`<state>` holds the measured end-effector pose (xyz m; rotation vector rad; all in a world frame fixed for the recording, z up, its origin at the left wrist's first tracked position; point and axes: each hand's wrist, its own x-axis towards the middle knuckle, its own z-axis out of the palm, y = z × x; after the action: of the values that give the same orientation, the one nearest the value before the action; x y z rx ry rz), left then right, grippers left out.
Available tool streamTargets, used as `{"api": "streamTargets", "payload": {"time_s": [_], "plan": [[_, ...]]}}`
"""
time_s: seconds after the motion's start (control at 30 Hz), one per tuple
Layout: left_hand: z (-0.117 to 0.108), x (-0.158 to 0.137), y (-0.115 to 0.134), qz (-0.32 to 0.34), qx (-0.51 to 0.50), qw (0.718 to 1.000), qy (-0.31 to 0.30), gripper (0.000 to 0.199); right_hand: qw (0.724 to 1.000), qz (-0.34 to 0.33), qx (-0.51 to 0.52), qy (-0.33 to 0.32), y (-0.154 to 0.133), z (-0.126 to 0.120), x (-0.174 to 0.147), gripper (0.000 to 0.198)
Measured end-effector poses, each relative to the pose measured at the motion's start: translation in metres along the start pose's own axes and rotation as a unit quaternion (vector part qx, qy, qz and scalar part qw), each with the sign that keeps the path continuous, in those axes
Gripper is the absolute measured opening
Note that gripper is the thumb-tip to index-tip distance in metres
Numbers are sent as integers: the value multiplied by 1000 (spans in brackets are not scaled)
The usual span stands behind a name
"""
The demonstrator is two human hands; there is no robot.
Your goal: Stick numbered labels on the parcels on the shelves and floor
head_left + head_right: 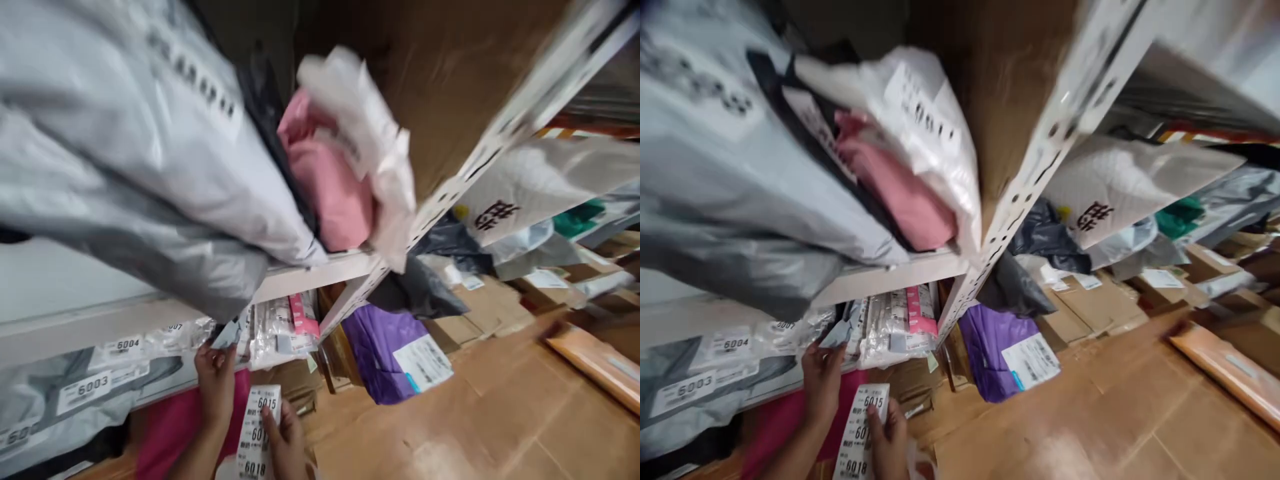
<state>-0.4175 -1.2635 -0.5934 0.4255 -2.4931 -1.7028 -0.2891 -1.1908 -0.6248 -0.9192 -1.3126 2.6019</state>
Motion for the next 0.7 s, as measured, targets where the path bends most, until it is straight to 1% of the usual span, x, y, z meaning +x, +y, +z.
{"api": "streamTargets", "payload": {"time_s": [0.07, 0.1, 0.17, 0.23, 0.27, 0.3, 0.37, 0.43, 0.5, 0.53, 0.6, 0.67, 0.7], "plan": [[-2, -4, -6, 32, 3, 998, -57, 34, 1000, -13, -11, -13, 29, -9, 13, 43], [-2, -5, -7, 64, 21, 995, -77, 31, 999, -17, -16, -26, 40, -14, 20, 43], [1, -5, -8, 164, 41, 980, -107, 29, 997, -25, -32, -62, 53, -22, 37, 42], [7, -5, -9, 273, 46, 953, -121, 28, 992, -45, -60, -103, 54, -26, 54, 41], [10, -6, -9, 319, 48, 938, -126, 31, 987, -62, -83, -123, 50, -26, 61, 39], [14, -7, -10, 357, 52, 924, -126, 36, 980, -82, -111, -141, 44, -24, 66, 37], [18, -10, -12, 406, 65, 904, -119, 47, 962, -126, -172, -172, 28, -15, 69, 31], [17, -8, -11, 418, 78, 897, -123, 49, 940, -162, -223, -202, 11, -2, 65, 24], [8, 3, -8, 401, 91, 899, -151, 45, 927, -170, -253, -219, -2, 12, 56, 21], [2, 11, -6, 382, 108, 902, -167, 43, 927, -161, -254, -223, -6, 18, 52, 21], [-13, 30, -1, 332, 176, 907, -189, 37, 940, -127, -224, -222, -10, 30, 47, 26], [-26, 45, 3, 288, 267, 897, -203, 29, 955, -109, -172, -216, -11, 39, 45, 33], [-31, 50, 5, 281, 299, 888, -208, 25, 959, -117, -151, -210, -11, 43, 46, 35]]}}
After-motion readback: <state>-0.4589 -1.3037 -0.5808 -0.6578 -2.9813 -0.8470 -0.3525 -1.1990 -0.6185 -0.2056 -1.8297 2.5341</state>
